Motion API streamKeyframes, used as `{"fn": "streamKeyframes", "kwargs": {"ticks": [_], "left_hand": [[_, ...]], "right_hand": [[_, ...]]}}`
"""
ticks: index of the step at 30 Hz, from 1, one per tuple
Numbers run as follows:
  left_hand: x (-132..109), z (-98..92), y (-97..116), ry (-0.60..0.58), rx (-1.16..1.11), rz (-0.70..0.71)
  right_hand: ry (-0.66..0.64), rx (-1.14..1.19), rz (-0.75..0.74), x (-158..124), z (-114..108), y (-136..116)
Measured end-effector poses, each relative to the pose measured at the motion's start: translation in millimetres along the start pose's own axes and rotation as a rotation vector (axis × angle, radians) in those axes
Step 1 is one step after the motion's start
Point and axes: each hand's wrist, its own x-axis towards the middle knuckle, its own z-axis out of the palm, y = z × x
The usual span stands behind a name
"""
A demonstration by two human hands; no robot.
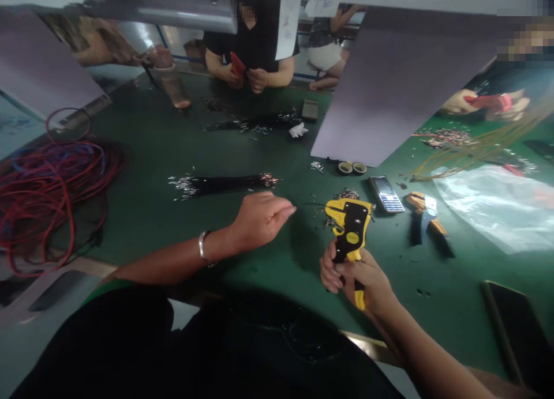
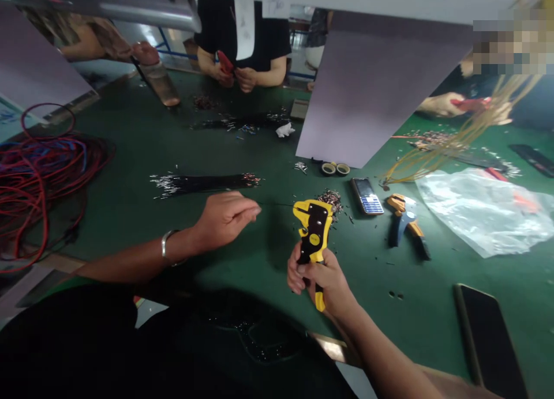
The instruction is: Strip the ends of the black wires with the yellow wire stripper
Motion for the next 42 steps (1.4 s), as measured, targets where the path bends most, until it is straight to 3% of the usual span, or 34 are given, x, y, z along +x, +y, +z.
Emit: {"fn": "streamKeyframes", "kwargs": {"ticks": [2, 4, 6, 9, 15, 20, 25, 27, 38, 42], "left_hand": [[0.2, 8.0, 2.8, -0.248, -0.318, -0.255], [3.1, 15.8, 2.5, -0.366, -0.686, -0.481], [6.7, 20.1, 2.0, -0.333, -0.979, -0.589], [10.0, 18.3, 4.9, -0.234, -1.171, -0.611], [13.0, 9.6, 8.6, -0.091, -1.256, -0.629], [19.8, 9.2, -1.5, 0.036, -1.178, -0.522], [22.7, 3.9, -0.7, -0.147, -1.492, -0.546], [22.0, 2.9, 2.3, -0.163, -1.543, -0.572], [13.4, 11.7, -5.5, -0.25, -1.413, -0.739], [9.5, 16.9, -11.0, -0.278, -1.366, -0.771]], "right_hand": [[-0.006, 0.004, -0.006, -1.5, 2.3, 0.9], [-0.019, 0.015, -0.006, -3.3, 3.4, 3.3], [-0.042, 0.03, -0.005, -5.1, 3.0, 6.8], [-0.056, 0.049, -0.009, -6.4, 0.5, 12.1], [-0.066, 0.062, -0.019, -4.7, -2.9, 20.1], [-0.081, 0.041, 0.002, -4.6, -0.3, 26.5], [-0.112, -0.012, 0.058, -3.3, 4.1, 33.0], [-0.107, -0.026, 0.082, -3.5, 5.9, 35.8], [-0.08, -0.358, 0.263, -13.5, 1.0, 33.6], [-0.071, -0.657, 0.203, -11.8, 0.8, 29.4]]}}
